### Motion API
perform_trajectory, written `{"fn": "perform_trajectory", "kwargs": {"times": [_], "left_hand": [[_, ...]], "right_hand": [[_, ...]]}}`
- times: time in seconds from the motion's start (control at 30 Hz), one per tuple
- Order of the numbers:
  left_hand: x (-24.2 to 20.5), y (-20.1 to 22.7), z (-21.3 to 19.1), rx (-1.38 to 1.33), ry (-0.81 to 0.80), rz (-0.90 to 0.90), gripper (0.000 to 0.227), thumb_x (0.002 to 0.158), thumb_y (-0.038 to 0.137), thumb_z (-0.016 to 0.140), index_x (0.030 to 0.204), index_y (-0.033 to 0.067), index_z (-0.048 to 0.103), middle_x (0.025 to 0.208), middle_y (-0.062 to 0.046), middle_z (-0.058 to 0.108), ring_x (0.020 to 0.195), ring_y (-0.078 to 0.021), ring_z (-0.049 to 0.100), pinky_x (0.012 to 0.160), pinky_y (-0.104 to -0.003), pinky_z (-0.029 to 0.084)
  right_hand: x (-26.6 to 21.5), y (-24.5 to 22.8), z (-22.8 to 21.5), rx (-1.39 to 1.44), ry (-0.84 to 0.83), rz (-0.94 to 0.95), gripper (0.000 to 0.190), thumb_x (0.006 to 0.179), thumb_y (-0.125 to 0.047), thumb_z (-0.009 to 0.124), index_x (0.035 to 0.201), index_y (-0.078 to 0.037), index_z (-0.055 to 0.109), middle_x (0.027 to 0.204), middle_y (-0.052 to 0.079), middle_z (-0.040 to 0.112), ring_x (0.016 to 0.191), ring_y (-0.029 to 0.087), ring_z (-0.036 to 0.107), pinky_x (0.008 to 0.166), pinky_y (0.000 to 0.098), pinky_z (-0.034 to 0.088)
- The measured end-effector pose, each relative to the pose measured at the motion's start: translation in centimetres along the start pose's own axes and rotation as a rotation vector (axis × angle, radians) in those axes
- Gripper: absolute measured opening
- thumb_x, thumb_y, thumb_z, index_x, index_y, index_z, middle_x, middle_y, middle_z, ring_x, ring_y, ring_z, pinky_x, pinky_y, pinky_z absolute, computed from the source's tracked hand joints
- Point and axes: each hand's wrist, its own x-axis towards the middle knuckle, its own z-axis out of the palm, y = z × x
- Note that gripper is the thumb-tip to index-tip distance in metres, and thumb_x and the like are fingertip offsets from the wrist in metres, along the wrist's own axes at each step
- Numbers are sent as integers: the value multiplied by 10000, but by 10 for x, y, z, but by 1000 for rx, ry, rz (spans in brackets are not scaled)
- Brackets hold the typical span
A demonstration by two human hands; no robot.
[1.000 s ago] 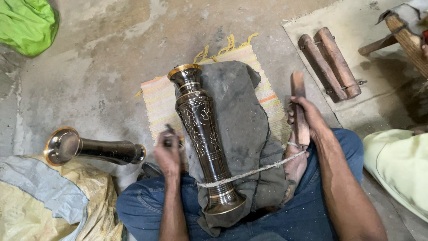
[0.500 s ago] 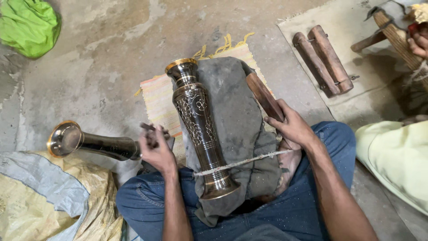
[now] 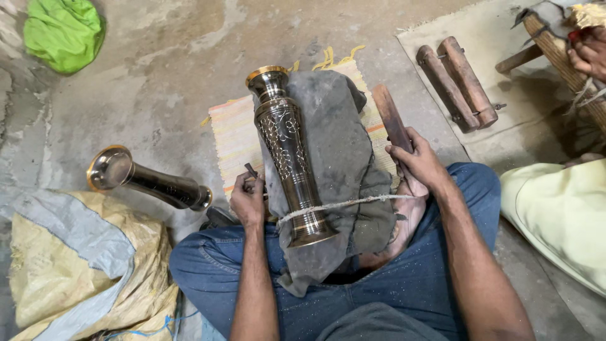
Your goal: The person is hand-engraving a decorative pattern onto a metal vase using a chisel and a wooden mallet. They hold the vase steady with one hand while striking the chisel with the mallet to create intricate designs on the surface.
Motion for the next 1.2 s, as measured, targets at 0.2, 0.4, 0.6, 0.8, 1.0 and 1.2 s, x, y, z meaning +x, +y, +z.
{"fn": "perform_trajectory", "kwargs": {"times": [0.2, 0.4, 0.6, 0.8, 1.0, 1.2], "left_hand": [[-7, 10, -7, 38, -21, 49, 267, 882, 221, 804, 1084, 56, 743, 785, -80, 749, 703, -186, 699, 671, -356, 543], [-15, 18, -14, 26, -36, 47, 260, 873, 199, 791, 1094, 71, 741, 792, -86, 759, 711, -198, 715, 678, -364, 547], [-21, 31, -20, 60, -38, 60, 257, 871, 165, 778, 1113, 87, 736, 804, -87, 760, 723, -214, 728, 684, -375, 552], [-17, 24, -10, 71, -7, 203, 270, 854, 109, 791, 1108, 39, 728, 859, -115, 732, 737, -225, 716, 702, -365, 551], [-6, 15, 0, 58, -81, 94, 250, 865, 100, 774, 1103, 37, 735, 882, -99, 704, 741, -208, 691, 683, -364, 548], [5, 52, -12, -136, 10, -110, 270, 931, 135, 757, 1179, 48, 692, 924, -99, 745, 804, -192, 712, 702, -377, 613]], "right_hand": [[-10, 2, -1, 37, 44, 66, 501, 922, -269, 708, 1323, -1, 571, 804, 72, 613, 603, 136, 540, 536, 294, 458], [-20, 1, -3, 26, 75, -24, 501, 914, -275, 724, 1292, 7, 556, 814, 48, 616, 623, 120, 553, 548, 291, 470], [-28, 11, -8, -44, 107, -389, 449, 1004, -248, 741, 1305, 33, 562, 1038, 41, 678, 925, 86, 613, 789, 250, 511], [-24, 12, -4, 140, 71, 12, 486, 928, -262, 734, 1303, -8, 557, 815, 66, 583, 632, 134, 530, 547, 290, 447], [-19, 3, -1, 43, 138, -11, 452, 926, -241, 721, 1290, -26, 561, 914, 66, 651, 713, 124, 574, 595, 292, 487], [-25, -15, -1, -196, 171, -266, 430, 952, -248, 750, 1220, 11, 536, 1044, 142, 680, 966, 204, 642, 835, 376, 538]]}}
